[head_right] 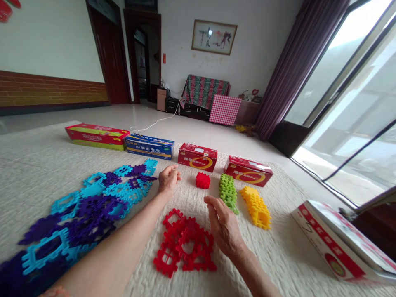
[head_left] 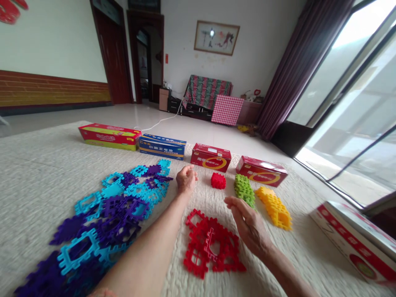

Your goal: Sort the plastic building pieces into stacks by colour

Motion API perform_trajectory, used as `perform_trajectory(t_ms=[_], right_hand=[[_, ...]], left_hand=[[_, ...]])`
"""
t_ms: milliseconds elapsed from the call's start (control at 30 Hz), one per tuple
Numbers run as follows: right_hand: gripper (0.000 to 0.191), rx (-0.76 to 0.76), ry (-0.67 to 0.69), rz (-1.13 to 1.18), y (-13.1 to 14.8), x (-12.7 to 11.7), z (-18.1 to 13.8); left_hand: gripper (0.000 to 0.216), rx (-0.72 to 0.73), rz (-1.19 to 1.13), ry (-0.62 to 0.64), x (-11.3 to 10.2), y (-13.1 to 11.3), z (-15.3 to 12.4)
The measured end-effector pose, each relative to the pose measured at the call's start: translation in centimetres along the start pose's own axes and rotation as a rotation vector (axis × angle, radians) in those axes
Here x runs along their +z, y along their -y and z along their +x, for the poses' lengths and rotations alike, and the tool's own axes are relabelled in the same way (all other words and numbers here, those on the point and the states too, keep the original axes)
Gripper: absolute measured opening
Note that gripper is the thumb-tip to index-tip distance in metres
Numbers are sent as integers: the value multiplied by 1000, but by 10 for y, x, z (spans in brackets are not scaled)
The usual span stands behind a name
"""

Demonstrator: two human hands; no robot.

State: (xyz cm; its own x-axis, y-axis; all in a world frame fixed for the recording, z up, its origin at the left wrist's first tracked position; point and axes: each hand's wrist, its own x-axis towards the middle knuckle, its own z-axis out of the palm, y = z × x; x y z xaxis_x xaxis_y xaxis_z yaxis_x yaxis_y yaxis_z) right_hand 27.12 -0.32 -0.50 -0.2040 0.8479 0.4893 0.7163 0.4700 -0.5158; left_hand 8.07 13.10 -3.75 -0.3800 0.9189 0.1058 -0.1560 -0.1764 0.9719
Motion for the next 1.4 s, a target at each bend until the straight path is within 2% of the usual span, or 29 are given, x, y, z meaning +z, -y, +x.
perform_trajectory(t_ms=[100, 233, 433, 533, 700, 833, 933, 1033, 1167, 1233, 1400], right_hand=[[27, 105, 1, 81, 1, 2, -23], [29, 164, -21, 165, 0, 5, -34], [29, 110, 13, 133, 6, 10, -31], [27, 72, -4, 102, 9, 12, -31], [24, 5, -10, 42, 12, 15, -30], [24, -24, -25, 16, 15, 15, -29], [25, -25, -20, 10, 16, 15, -29], [26, -11, -22, 18, 16, 14, -29], [25, 8, -33, 50, 13, 15, -30], [24, 20, -35, 57, 12, 15, -30], [23, 44, -49, 65, 12, 14, -30]], left_hand=[[32, 17, 5, 36, -1, 5, 3], [33, 34, 65, 73, -2, 4, 2], [33, 72, 462, 280, -4, -14, -15], [25, 108, 525, 379, -18, -23, -28], [34, 263, 709, 735, -58, -38, -49], [30, 437, 738, 810, -75, -45, -61], [25, 454, 825, 876, -76, -47, -67], [25, 457, 930, 833, -71, -45, -67], [28, 411, 973, 599, -52, -34, -61], [27, 399, 964, 523, -39, -27, -61], [18, 413, 939, 471, -24, -19, -64]])
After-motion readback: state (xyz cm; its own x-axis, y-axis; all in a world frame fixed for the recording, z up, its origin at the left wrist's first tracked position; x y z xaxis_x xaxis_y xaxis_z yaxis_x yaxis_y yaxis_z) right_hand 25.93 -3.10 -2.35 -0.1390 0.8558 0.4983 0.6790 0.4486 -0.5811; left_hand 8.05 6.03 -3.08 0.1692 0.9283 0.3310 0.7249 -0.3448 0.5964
